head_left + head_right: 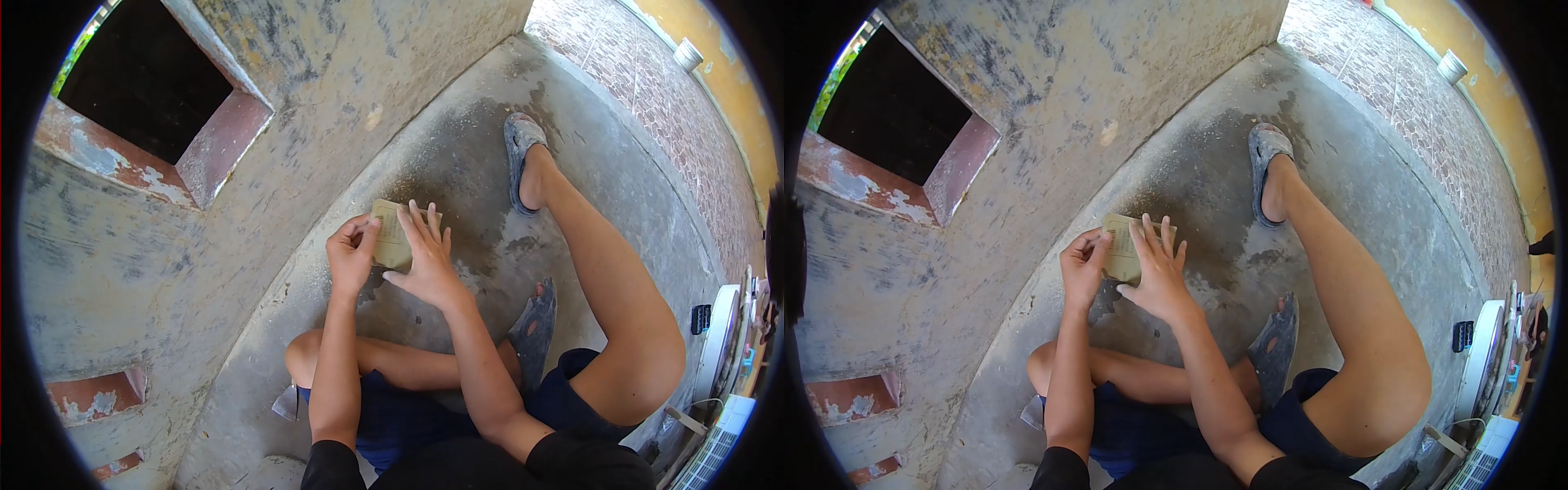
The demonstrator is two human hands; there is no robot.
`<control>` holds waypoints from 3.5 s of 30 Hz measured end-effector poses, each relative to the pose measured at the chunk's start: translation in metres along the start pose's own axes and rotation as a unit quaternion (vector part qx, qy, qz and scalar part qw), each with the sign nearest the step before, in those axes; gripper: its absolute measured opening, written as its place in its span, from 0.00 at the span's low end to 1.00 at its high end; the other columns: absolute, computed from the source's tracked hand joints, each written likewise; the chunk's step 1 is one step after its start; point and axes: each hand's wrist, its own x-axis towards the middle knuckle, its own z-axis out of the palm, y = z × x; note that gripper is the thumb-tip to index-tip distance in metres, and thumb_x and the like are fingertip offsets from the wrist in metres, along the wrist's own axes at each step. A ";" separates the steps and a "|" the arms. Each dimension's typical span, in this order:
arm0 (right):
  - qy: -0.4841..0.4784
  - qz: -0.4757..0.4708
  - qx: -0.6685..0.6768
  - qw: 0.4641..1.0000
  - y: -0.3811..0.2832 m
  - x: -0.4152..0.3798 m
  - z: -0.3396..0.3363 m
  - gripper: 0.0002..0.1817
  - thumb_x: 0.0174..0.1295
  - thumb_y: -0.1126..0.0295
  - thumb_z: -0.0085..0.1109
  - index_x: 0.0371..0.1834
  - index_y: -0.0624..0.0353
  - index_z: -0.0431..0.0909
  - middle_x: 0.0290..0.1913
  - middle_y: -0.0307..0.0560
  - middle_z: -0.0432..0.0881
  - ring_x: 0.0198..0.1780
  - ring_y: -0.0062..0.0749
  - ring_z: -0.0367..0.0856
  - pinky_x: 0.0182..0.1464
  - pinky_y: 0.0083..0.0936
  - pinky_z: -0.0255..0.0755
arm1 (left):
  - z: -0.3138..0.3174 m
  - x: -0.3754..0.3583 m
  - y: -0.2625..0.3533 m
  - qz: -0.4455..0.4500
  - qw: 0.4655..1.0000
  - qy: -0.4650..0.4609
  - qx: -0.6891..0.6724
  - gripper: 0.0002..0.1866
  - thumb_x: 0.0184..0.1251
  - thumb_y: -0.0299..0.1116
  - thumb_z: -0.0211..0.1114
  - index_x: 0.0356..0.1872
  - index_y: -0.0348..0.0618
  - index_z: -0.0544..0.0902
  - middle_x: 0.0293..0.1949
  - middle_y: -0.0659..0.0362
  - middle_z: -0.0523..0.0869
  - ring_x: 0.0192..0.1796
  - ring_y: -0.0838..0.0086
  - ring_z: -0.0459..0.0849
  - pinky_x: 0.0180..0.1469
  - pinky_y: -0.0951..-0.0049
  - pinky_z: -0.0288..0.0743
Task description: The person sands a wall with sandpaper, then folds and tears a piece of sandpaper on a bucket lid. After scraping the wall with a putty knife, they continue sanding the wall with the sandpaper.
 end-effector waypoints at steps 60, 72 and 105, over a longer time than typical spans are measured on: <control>-0.039 -0.004 0.203 0.978 -0.009 -0.008 0.021 0.65 0.49 0.68 0.79 0.85 0.53 0.38 0.82 0.76 0.39 0.83 0.69 0.41 0.80 0.50 0.51 | 0.003 -0.012 0.013 0.013 0.998 -0.068 -0.009 0.19 0.73 0.34 0.69 0.60 0.36 0.83 0.50 0.54 0.88 0.51 0.72 0.84 0.57 0.71 0.77; -0.061 0.001 0.212 0.975 -0.024 -0.010 0.009 0.62 0.44 0.60 0.84 0.81 0.57 0.51 0.78 0.68 0.54 0.79 0.62 0.55 0.78 0.45 0.58 | -0.027 -0.012 0.016 -0.031 0.997 -0.055 -0.037 0.14 0.70 0.30 0.71 0.51 0.31 0.87 0.42 0.54 0.90 0.42 0.74 0.87 0.45 0.73 0.81; 0.347 0.168 0.255 0.887 -0.021 0.239 0.045 0.25 0.70 0.80 0.46 0.71 0.72 0.67 0.52 0.74 0.83 0.57 0.66 0.81 0.61 0.48 0.72 | -0.012 0.070 0.120 0.457 0.666 0.339 0.483 0.38 0.56 0.42 0.81 0.69 0.52 0.77 0.73 0.58 0.74 0.80 0.61 0.61 0.83 0.45 0.26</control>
